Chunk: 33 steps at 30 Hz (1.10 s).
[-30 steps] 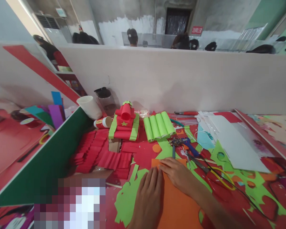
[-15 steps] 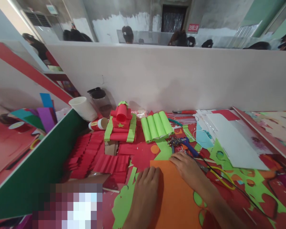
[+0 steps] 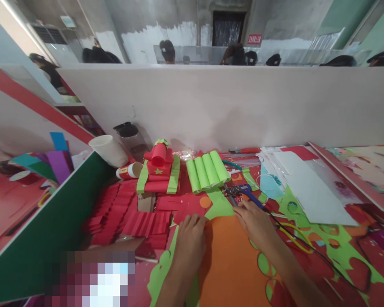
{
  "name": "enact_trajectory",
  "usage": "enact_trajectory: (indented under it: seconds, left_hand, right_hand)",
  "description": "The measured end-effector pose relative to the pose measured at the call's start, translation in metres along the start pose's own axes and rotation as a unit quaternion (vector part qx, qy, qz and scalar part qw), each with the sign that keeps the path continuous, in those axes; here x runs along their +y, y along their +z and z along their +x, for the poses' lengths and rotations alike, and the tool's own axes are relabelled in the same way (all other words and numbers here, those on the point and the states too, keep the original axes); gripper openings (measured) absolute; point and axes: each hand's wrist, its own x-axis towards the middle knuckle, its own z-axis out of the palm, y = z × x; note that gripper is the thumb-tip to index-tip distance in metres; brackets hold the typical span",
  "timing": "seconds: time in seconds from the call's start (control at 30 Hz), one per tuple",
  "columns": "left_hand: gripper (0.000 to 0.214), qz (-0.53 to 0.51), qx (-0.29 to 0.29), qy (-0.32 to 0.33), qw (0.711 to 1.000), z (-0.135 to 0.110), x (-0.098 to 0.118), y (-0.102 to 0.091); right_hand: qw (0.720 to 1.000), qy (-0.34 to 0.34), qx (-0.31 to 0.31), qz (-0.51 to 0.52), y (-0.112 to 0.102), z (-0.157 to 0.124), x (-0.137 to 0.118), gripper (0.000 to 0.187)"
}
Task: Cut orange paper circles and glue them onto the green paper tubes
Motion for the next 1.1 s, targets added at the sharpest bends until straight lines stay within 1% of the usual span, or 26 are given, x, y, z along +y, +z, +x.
enact_trajectory:
  seconds: [0.1, 0.2, 0.33, 0.4, 0.43, 0.5, 0.57, 0.67, 0.8, 0.97, 1.1]
  left_hand:
    - [0.035, -0.025, -0.008, 0.049, 0.998, -0.010, -0.001, -0.001]
    - [0.034, -0.023, 0.009, 0.082, 0.996, -0.020, -0.003, 0.002]
    - [0.034, -0.003, 0.026, 0.104, 0.994, -0.027, -0.002, 0.003]
    - [0.032, -0.005, 0.032, 0.107, 0.994, -0.027, -0.001, 0.002]
    - [0.031, -0.010, 0.036, 0.111, 0.993, -0.027, -0.001, 0.001]
    - [0.033, -0.021, 0.044, 0.125, 0.991, -0.026, 0.000, 0.000]
    - [0.037, -0.030, 0.046, 0.139, 0.989, -0.025, -0.001, 0.001]
    - [0.044, -0.031, 0.044, 0.139, 0.989, -0.024, -0.004, 0.003]
    - [0.050, -0.019, 0.051, 0.128, 0.990, -0.024, -0.008, 0.006]
    - [0.064, 0.014, 0.056, 0.111, 0.992, -0.024, -0.011, 0.009]
    - [0.068, 0.024, 0.053, 0.093, 0.994, -0.023, -0.011, 0.011]
  right_hand:
    - [1.000, 0.008, -0.015, -0.006, 0.001, 0.001, 0.003, 0.024]
    - [1.000, 0.012, -0.023, -0.009, 0.001, 0.002, 0.003, 0.025]
    - [1.000, 0.005, 0.010, 0.014, -0.005, 0.002, -0.005, 0.024]
    - [0.998, -0.034, 0.013, 0.055, -0.008, 0.002, -0.013, 0.026]
    - [0.995, -0.063, 0.004, 0.082, -0.009, 0.001, -0.018, 0.028]
    - [0.983, -0.121, -0.031, 0.133, -0.011, 0.000, -0.028, 0.032]
    - [0.973, -0.151, -0.069, 0.159, -0.011, -0.001, -0.036, 0.035]
    - [0.969, -0.152, -0.096, 0.170, -0.008, -0.002, -0.041, 0.033]
    - [0.968, -0.142, -0.094, 0.184, -0.002, -0.002, -0.039, 0.030]
    - [0.968, -0.129, -0.097, 0.193, 0.001, 0.000, -0.038, 0.029]
    - [0.969, -0.114, -0.100, 0.193, 0.000, 0.002, -0.042, 0.025]
